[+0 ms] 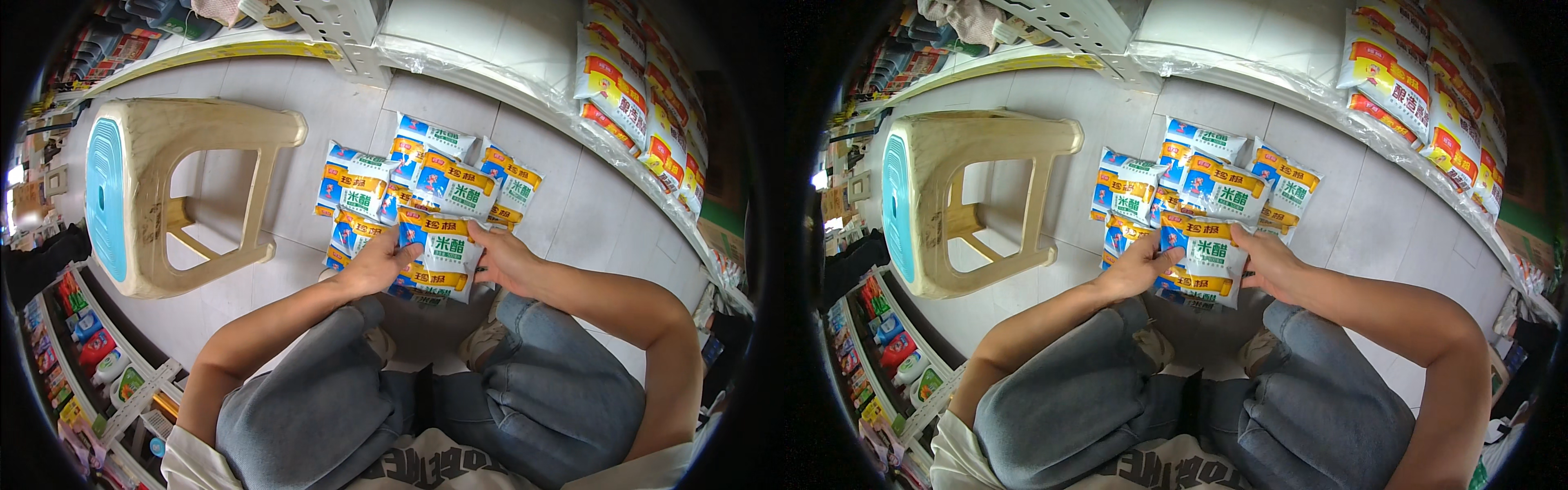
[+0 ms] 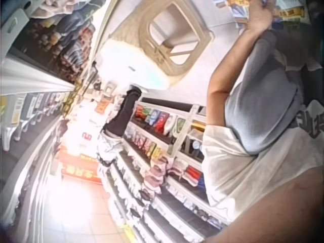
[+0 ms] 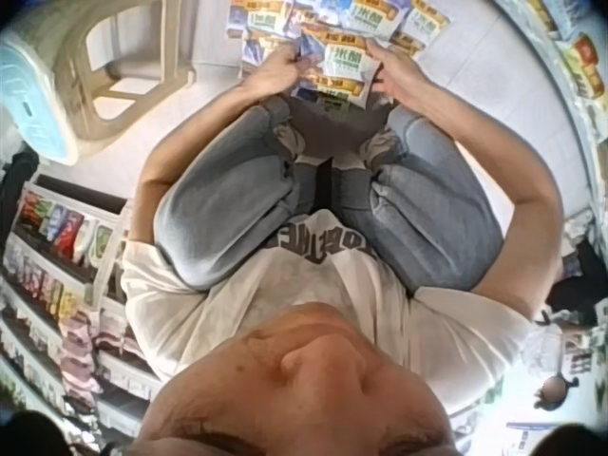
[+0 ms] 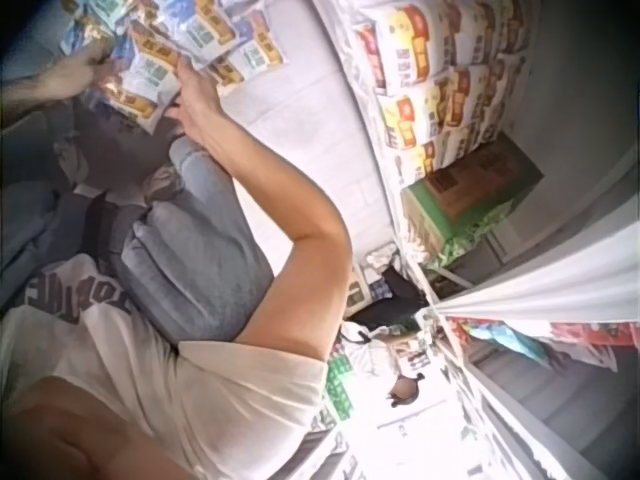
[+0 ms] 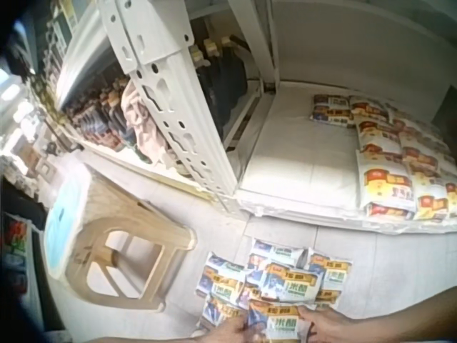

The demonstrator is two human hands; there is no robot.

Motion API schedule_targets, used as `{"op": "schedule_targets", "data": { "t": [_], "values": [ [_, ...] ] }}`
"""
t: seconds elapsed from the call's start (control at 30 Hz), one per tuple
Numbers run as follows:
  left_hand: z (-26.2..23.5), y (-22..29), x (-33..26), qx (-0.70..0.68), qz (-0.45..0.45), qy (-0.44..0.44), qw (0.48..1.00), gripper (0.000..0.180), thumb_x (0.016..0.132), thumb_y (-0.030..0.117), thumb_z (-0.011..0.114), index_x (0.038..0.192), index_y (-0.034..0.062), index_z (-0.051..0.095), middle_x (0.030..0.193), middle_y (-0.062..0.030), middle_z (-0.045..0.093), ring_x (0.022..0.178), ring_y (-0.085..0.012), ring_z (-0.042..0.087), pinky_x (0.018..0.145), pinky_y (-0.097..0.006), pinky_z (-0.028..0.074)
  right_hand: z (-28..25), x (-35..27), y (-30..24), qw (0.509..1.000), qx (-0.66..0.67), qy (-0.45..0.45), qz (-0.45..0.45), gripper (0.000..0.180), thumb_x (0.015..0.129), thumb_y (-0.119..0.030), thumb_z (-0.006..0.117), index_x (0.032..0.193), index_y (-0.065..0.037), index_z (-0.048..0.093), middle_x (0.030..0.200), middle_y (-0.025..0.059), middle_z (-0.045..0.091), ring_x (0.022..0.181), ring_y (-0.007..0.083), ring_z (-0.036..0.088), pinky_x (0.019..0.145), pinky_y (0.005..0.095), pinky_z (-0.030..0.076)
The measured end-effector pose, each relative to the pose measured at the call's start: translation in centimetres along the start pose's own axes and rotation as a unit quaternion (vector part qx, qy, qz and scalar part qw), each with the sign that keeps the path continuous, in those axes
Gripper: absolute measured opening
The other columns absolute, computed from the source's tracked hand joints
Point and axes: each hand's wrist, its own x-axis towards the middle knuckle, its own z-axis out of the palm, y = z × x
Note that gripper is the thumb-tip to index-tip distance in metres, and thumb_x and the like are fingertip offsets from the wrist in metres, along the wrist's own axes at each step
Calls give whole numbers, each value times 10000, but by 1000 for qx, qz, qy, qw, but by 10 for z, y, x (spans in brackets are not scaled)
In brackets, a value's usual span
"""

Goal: The person sits on the floor and repeatedly picks up small packets from a shelf, then places them on the floor in neat rows. The person handles two different types of packets, first orange and white, then blue and white.

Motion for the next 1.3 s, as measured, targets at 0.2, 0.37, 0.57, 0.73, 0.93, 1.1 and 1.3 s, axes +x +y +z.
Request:
{"op": "schedule_targets", "data": {
  "t": [0.2, 0.37, 0.57, 0.73, 0.93, 1.1, 1.3],
  "values": [
    [-11, -3, 6, 31, 119, 86, 989, 395, 976, 111, 588, 1307, -28, 425, 1062, -114, 599, 895, -158, 609, 789, -296, 518, -2, 3, -15, 994, -94, 47, -7, 522, 1020, -379, 465, 1381, -6, 408, 1345, 175, 512, 1242, 317, 524, 1019, 484, 450],
    [-13, 2, 3, 62, 104, 97, 988, 414, 941, 61, 624, 1298, -20, 431, 1044, -111, 601, 916, -182, 630, 755, -306, 536, -11, 8, -16, 972, -231, 47, -9, 440, 1004, -275, 522, 1346, -2, 477, 1251, 158, 597, 1119, 285, 625, 892, 395, 554],
    [-13, -3, 8, 51, 111, 123, 985, 368, 897, 55, 669, 1210, -44, 502, 1018, -148, 631, 868, -234, 677, 762, -337, 546, -22, 11, -22, 944, -321, 74, -25, 393, 922, -272, 626, 1122, 64, 586, 1029, 165, 674, 803, 216, 709, 681, 291, 598],
    [-17, -7, 10, 97, 115, 130, 980, 333, 907, 62, 667, 1190, -22, 513, 975, -107, 628, 861, -191, 663, 754, -310, 552, -26, 8, -33, 929, -356, 97, 9, 402, 920, -306, 627, 1025, 80, 590, 927, 185, 695, 702, 228, 706, 608, 300, 589],
    [-19, -7, 11, 105, 107, 124, 981, 278, 914, 51, 661, 1148, -11, 526, 933, -81, 628, 859, -153, 653, 756, -289, 552, -32, 13, -29, 927, -365, 89, 10, 423, 924, -334, 616, 1028, 75, 597, 917, 184, 703, 706, 240, 705, 600, 309, 583],
    [-19, -9, 13, 111, 107, 123, 980, 254, 910, 41, 662, 1122, -14, 535, 915, -73, 639, 846, -141, 654, 748, -282, 546, -32, 16, -30, 916, -392, 89, 11, 428, 930, -333, 599, 1042, 80, 604, 914, 180, 708, 732, 232, 705, 624, 312, 584],
    [-19, -8, 15, 106, 106, 136, 979, 167, 922, 30, 642, 1058, -23, 560, 876, -58, 642, 760, -115, 629, 678, -264, 532, -31, 17, -30, 913, -397, 87, 11, 430, 932, -336, 587, 1028, 82, 613, 903, 174, 712, 744, 230, 704, 634, 315, 584]
  ]
}}
